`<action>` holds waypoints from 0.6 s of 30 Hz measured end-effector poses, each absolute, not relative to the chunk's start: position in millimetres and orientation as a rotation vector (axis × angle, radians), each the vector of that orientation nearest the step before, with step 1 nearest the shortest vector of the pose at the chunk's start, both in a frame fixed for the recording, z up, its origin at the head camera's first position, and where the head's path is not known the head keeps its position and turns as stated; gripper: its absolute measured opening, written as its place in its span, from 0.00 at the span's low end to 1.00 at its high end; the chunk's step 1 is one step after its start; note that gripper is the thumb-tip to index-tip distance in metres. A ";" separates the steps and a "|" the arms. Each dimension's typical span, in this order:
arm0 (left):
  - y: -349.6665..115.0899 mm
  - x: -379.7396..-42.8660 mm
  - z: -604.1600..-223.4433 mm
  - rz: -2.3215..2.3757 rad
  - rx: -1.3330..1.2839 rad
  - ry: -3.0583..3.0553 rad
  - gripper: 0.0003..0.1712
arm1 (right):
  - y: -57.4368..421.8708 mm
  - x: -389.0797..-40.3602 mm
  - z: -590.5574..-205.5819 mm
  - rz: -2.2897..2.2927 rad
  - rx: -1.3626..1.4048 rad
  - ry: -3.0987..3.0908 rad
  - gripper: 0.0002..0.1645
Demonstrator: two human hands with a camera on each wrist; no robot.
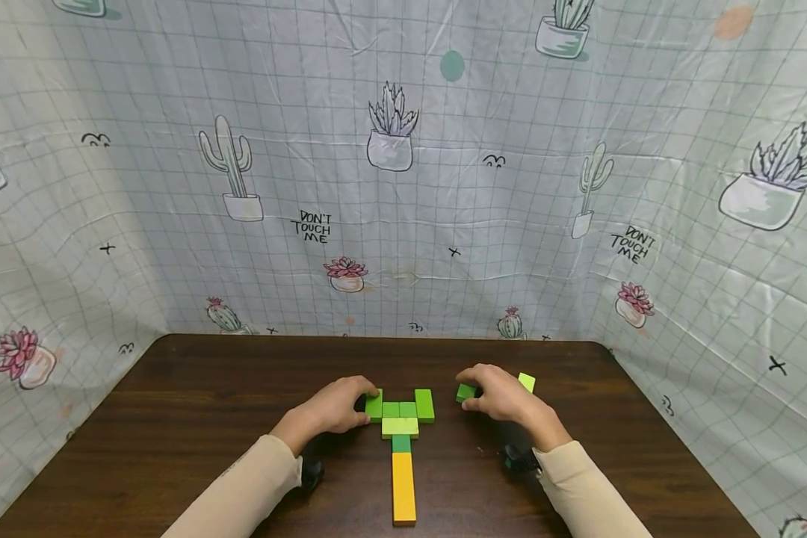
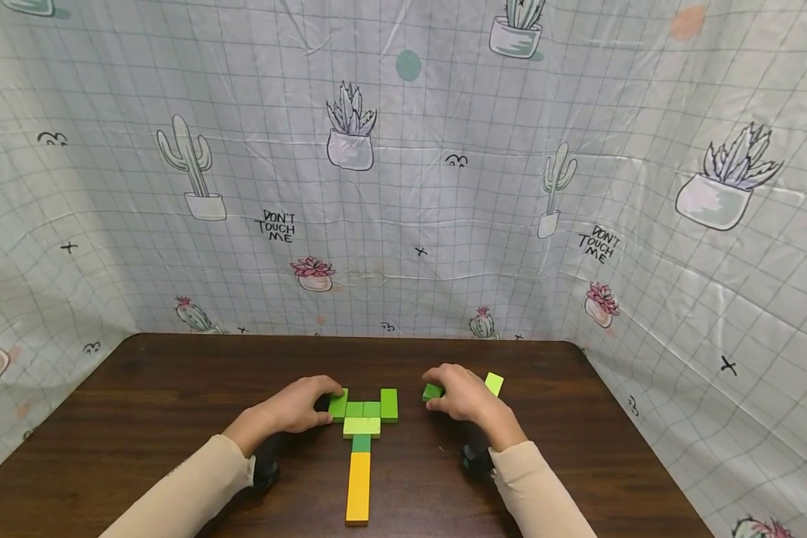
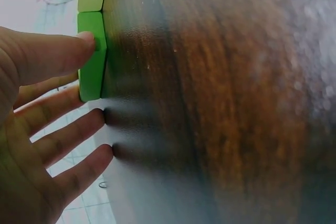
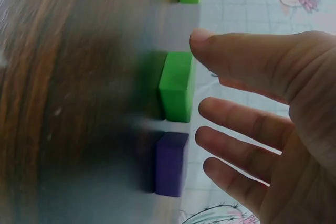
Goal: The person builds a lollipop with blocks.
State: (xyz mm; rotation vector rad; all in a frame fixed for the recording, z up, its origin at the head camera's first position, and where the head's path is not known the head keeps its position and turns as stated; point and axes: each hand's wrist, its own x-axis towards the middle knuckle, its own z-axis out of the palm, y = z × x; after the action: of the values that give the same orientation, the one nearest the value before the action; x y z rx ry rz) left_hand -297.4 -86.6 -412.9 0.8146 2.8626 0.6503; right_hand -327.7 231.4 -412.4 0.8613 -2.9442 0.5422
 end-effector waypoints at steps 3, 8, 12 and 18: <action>-86.9 -297.2 -413.7 0.651 0.812 2.864 0.24 | 231.9 -328.7 -414.4 0.502 0.835 -2.948 0.25; -87.1 -297.2 -413.9 0.652 0.816 2.868 0.24 | 231.5 -329.5 -418.0 0.478 0.806 -2.950 0.20; -86.9 -296.9 -413.3 0.647 0.818 2.870 0.24 | 231.0 -329.9 -420.0 0.479 0.792 -2.959 0.18; -87.2 -297.0 -413.6 0.643 0.809 2.874 0.24 | 229.5 -329.9 -421.6 0.478 0.787 -2.954 0.18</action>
State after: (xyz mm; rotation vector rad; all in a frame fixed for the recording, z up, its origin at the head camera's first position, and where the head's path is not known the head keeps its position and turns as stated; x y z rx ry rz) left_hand -297.0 -87.2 -413.6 0.8087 2.8745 0.6433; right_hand -329.9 229.5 -421.6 0.7873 -2.9538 0.4785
